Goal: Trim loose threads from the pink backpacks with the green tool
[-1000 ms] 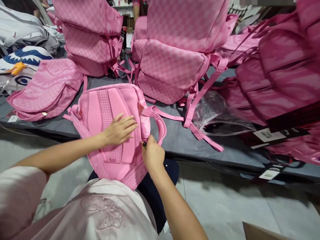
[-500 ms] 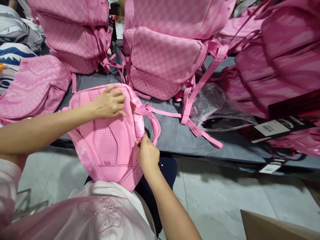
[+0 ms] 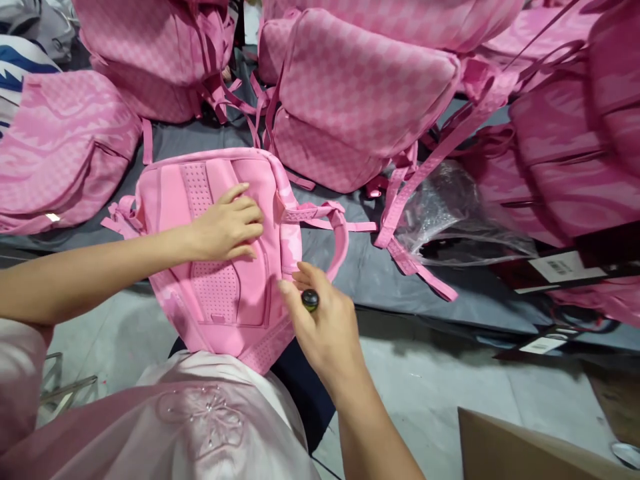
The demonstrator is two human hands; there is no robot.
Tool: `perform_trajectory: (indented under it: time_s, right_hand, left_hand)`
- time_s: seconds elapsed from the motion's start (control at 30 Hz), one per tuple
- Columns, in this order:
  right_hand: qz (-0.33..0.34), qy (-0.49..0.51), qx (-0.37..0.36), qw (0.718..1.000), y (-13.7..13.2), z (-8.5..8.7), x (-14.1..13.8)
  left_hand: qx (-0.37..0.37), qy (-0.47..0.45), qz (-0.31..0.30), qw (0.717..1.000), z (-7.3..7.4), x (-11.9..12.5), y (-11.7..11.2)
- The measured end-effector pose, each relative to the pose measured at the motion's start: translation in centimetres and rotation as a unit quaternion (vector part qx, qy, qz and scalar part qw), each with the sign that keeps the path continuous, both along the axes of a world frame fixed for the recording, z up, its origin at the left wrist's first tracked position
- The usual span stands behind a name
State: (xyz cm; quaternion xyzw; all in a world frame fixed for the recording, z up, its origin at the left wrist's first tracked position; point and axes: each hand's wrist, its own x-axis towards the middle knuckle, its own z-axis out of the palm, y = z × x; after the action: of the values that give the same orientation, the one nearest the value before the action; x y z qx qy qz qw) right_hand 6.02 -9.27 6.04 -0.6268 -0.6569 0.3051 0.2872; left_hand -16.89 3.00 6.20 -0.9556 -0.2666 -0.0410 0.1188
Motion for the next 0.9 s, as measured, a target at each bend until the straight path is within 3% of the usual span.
perform_trajectory:
  time_s: [0.1,0.2,0.3,0.4,0.5,0.57,0.73,0.9]
  right_hand:
    - [0.033,0.083,-0.035,0.995,-0.1,0.9,0.4]
    - [0.023,0.198,-0.089,0.976,0.4,0.4,0.5]
    - [-0.047,0.289,-0.024,0.956,0.9,-0.6,0.0]
    - [-0.066,0.289,0.026,0.955,1.2,-1.6,-1.0]
    - [-0.060,0.274,0.091,0.956,1.6,-2.8,-2.1]
    - [-0.090,0.274,0.120,0.950,1.8,-3.7,-2.7]
    - [-0.184,0.303,0.151,0.923,2.1,-4.8,-3.9]
    - [-0.180,0.271,0.159,0.932,2.3,-5.1,-4.9]
  left_hand:
    - [-0.001,-0.032,0.026,0.999,-1.1,0.5,-0.1]
    - [-0.021,-0.054,0.034,0.998,-1.5,0.5,0.1]
    - [-0.037,-0.076,0.018,0.996,-1.5,0.2,0.0]
    - [-0.047,-0.092,0.008,0.995,-1.6,0.2,-0.6]
    - [-0.045,-0.103,0.036,0.993,-2.0,0.3,-1.4]
    - [-0.043,-0.119,0.045,0.991,-2.4,0.4,-1.8]
    - [-0.048,-0.182,-0.007,0.982,-3.5,0.0,-2.0]
    - [-0.016,-0.194,-0.022,0.981,-4.0,-0.1,-2.1]
